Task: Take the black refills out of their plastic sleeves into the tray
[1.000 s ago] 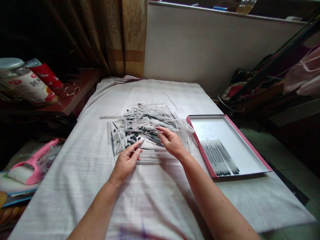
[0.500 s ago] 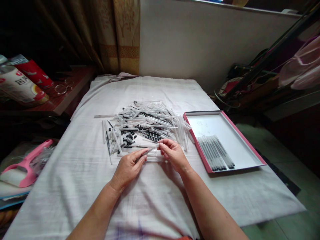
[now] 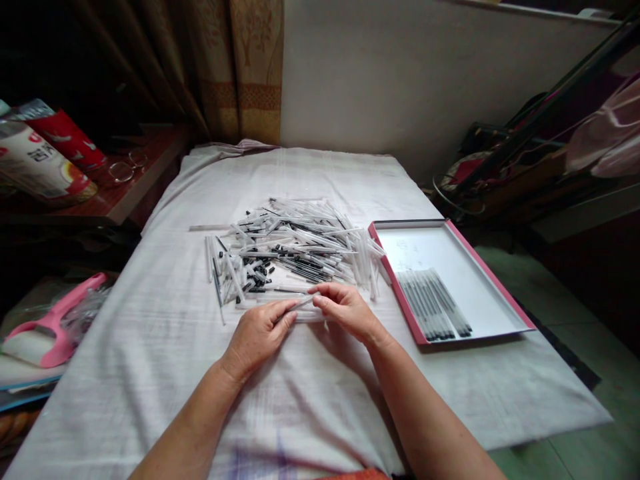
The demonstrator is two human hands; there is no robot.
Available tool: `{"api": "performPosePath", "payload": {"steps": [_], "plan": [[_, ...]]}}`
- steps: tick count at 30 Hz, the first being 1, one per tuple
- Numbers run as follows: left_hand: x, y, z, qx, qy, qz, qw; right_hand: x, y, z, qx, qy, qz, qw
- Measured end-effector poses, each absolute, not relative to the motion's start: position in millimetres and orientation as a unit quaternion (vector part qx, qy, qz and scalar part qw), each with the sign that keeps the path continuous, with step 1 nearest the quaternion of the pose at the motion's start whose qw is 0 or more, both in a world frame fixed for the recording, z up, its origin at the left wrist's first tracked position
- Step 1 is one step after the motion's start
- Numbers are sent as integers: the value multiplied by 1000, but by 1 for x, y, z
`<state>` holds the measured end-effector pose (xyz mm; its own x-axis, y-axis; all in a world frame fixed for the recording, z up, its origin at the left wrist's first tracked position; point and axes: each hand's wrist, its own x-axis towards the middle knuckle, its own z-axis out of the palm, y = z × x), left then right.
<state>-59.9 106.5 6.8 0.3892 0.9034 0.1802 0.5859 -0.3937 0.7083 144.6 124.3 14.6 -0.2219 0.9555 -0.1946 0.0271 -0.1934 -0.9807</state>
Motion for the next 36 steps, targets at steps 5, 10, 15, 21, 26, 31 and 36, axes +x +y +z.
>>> {"api": "performPosePath", "payload": {"steps": [5,10,15,21,26,31,36], "plan": [[-59,104,6,818,460,256,231,155,120,12,-481,-529,612,337],[-55,103,2,840,441,256,187,153,115,4,-489,-534,578,376],[-53,102,2,839,444,259,181,145,111,0,-494,-500,585,406],[-52,100,0,837,446,262,178,141,110,1,-483,-449,627,415],[-49,102,-1,835,443,273,181,138,111,5,-480,-440,637,413],[-38,104,3,809,435,323,228,136,113,12,-470,-450,623,435],[-34,105,2,779,442,357,266,136,112,16,-431,-438,643,457]]}}
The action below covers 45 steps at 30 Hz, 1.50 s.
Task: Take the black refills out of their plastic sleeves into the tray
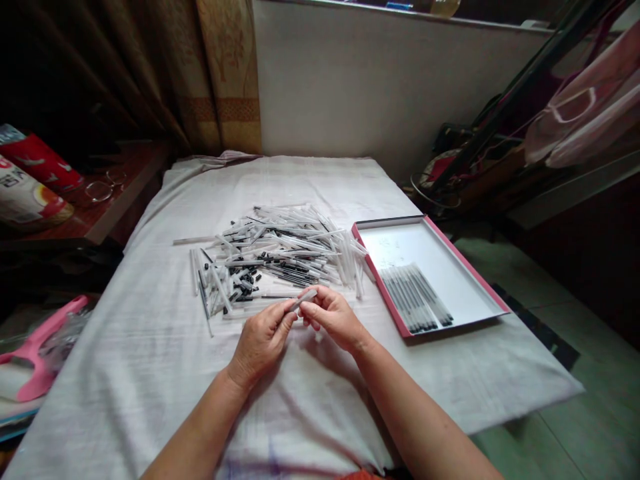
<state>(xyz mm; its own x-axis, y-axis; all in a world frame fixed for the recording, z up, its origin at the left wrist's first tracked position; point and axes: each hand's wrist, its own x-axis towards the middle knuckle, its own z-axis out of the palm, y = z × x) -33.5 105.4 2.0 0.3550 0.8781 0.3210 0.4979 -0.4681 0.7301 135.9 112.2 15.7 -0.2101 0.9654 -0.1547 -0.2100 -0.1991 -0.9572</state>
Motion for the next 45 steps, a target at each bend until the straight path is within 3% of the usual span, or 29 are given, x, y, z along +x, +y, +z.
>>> {"api": "performPosePath", "payload": {"steps": [4,11,16,18,21,24,28,33,45], "plan": [[-40,106,-1,773,454,351,270,145,114,22,-456,-439,603,485],[-55,111,-3,733,492,369,289,209,123,37,-512,-388,469,606],[-62,116,-7,715,507,384,289,281,130,51,-612,-411,250,628],[-63,116,-9,715,508,388,283,312,133,54,-674,-441,138,577],[-64,117,-10,719,506,389,275,349,136,54,-789,-460,9,407],[-64,117,-10,726,504,385,266,370,138,47,-854,-464,-12,236],[-64,118,-10,727,504,388,257,377,137,34,-868,-483,-6,116],[-64,119,-10,720,510,393,259,375,131,21,-867,-496,9,45],[-70,120,-8,705,526,408,244,364,121,16,-862,-507,2,21]]}}
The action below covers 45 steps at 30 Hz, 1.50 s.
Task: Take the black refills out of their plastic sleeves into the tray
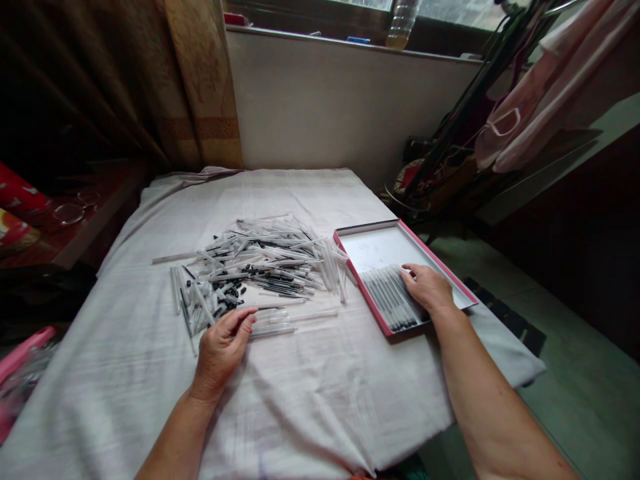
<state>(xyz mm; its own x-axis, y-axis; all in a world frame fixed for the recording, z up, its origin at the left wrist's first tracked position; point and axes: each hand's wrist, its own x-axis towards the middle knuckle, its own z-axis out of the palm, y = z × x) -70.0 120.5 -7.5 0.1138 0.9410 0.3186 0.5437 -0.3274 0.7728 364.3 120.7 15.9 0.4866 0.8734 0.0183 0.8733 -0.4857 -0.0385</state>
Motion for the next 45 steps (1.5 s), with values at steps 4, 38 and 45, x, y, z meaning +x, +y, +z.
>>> {"api": "performPosePath", "payload": {"steps": [4,38,45], "plan": [[-76,123,-3,686,539,429,233,362,118,12,-860,-510,-10,10],[-88,127,-8,692,534,459,162,162,211,58,-632,-774,16,-12],[-71,121,-1,652,540,471,246,156,154,49,-555,-778,196,223]]}}
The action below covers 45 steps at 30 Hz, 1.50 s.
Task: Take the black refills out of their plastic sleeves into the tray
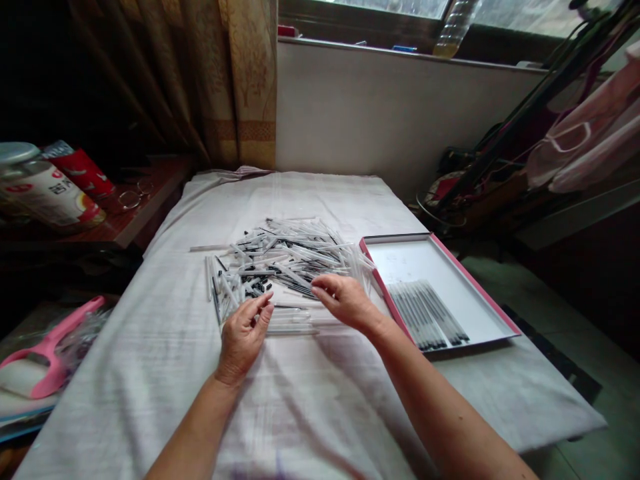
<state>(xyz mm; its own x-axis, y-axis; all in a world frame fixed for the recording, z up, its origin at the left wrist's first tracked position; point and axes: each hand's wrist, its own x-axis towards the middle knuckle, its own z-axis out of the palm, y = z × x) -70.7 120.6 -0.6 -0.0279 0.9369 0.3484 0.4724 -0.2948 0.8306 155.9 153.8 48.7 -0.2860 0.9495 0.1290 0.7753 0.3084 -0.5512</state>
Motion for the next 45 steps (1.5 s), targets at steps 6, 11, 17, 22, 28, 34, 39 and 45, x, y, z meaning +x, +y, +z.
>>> {"api": "performPosePath", "payload": {"steps": [6,11,17,22,28,34,39,45], "plan": [[-59,115,7,534,505,502,456,128,122,35,-455,-803,313,226],[-63,115,13,466,487,531,513,136,137,37,-517,-813,215,157],[-60,114,13,492,486,503,519,171,161,44,-688,-723,38,54],[-58,112,13,501,491,487,520,181,164,42,-706,-708,19,-22],[-59,113,13,520,493,490,497,187,159,43,-719,-692,44,33],[-57,114,7,484,480,507,528,201,145,41,-620,-617,244,418],[-59,119,13,324,463,570,597,193,132,43,-546,-438,396,594],[-63,123,24,172,463,596,633,175,109,40,-511,-417,421,623]]}}
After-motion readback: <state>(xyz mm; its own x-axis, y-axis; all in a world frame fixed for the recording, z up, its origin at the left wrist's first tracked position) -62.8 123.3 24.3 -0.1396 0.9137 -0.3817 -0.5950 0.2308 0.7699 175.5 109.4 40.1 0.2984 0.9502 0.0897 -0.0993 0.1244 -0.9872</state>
